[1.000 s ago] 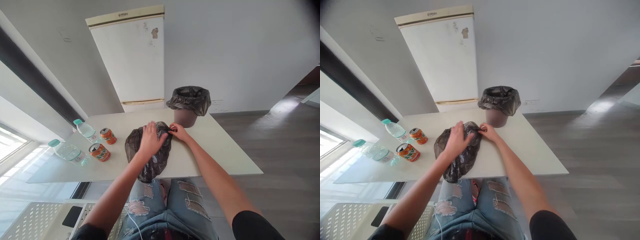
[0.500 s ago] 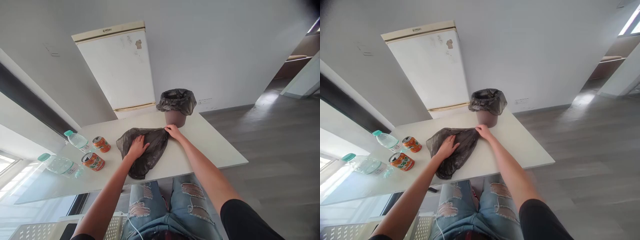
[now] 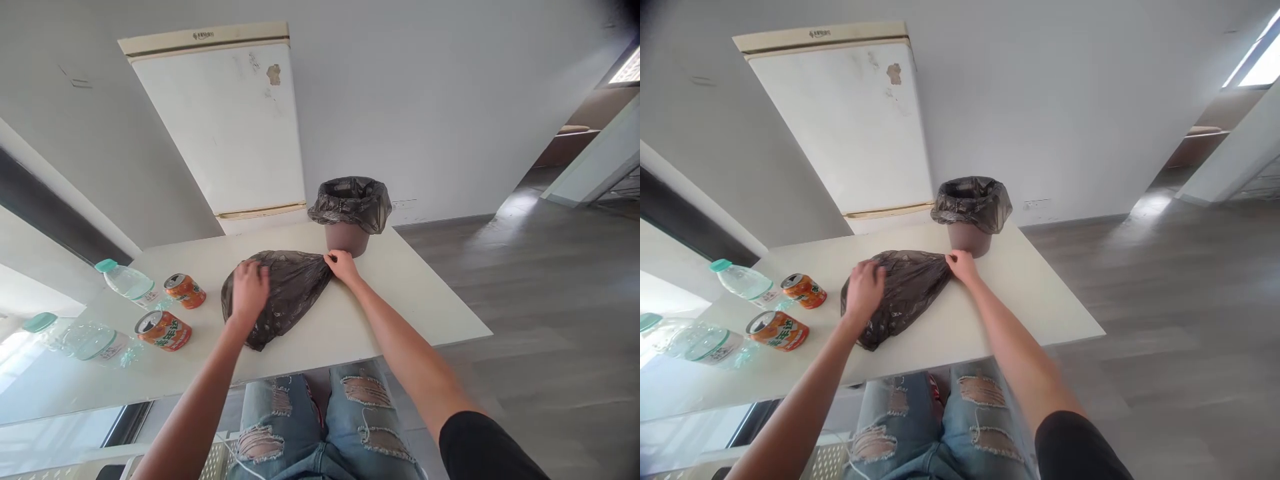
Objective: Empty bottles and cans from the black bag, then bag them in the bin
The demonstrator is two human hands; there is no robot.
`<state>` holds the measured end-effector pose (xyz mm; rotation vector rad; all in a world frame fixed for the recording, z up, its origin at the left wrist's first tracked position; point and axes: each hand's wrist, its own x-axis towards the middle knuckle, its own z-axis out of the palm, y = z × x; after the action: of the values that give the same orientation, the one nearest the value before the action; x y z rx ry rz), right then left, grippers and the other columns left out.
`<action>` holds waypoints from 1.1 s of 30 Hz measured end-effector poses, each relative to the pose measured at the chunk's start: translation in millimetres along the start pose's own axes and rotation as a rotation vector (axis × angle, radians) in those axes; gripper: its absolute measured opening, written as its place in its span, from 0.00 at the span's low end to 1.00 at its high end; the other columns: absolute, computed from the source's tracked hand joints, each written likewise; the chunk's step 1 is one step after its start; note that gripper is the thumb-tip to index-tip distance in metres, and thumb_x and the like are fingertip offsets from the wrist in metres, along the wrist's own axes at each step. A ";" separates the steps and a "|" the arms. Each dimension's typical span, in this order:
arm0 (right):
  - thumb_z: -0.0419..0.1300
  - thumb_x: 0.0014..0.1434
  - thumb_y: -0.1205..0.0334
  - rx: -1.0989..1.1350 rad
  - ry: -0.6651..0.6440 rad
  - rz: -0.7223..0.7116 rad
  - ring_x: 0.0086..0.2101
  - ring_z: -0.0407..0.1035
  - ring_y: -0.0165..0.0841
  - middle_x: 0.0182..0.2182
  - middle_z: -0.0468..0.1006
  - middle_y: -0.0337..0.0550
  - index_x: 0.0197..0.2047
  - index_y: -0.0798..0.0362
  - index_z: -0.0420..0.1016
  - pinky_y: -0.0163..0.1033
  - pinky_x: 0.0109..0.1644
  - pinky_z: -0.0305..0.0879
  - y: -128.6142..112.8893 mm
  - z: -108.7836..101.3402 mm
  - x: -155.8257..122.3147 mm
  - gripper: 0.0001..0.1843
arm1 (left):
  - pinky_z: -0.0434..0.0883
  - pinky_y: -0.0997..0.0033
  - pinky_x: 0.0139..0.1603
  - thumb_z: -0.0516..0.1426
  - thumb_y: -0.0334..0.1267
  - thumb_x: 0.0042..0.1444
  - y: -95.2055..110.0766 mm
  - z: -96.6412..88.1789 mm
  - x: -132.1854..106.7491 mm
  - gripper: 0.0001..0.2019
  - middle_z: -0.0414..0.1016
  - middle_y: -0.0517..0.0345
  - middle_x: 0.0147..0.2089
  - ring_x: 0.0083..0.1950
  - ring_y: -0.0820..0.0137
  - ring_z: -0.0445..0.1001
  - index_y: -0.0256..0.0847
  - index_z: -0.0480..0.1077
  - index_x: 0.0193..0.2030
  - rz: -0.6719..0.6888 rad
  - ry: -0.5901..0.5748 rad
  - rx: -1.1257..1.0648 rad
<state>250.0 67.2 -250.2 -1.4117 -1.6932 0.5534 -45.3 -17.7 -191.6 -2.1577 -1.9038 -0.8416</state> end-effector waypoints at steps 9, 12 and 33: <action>0.55 0.64 0.35 0.192 -0.298 -0.132 0.31 0.63 0.33 0.27 0.72 0.39 0.30 0.51 0.71 0.38 0.37 0.62 -24.7 -1.1 -14.4 0.27 | 0.60 0.47 0.75 0.65 0.42 0.61 111.5 68.1 24.9 0.36 0.71 0.32 0.68 0.72 0.45 0.68 0.31 0.58 0.71 0.339 -0.421 -0.091; 0.58 0.65 0.35 0.288 -0.315 -0.136 0.31 0.61 0.32 0.26 0.68 0.37 0.29 0.51 0.70 0.37 0.37 0.60 -29.8 -4.9 -17.0 0.27 | 0.72 0.54 0.59 0.58 0.30 0.62 96.0 71.2 27.6 0.21 0.81 0.45 0.48 0.52 0.51 0.81 0.37 0.65 0.62 0.252 -0.472 -0.029; 0.68 0.49 0.26 0.106 0.619 0.506 0.29 0.62 0.32 0.27 0.68 0.39 0.31 0.53 0.74 0.37 0.29 0.64 25.0 -183.8 -148.4 0.34 | 0.66 0.23 0.67 0.60 0.25 0.53 34.1 65.1 35.2 0.16 0.60 0.38 0.71 0.71 0.40 0.59 0.40 0.78 0.48 0.224 -0.462 0.215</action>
<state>416.3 -99.0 -216.2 -1.7158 -0.8103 0.4045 8.7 36.3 -219.8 -2.5141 -1.7728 -0.0935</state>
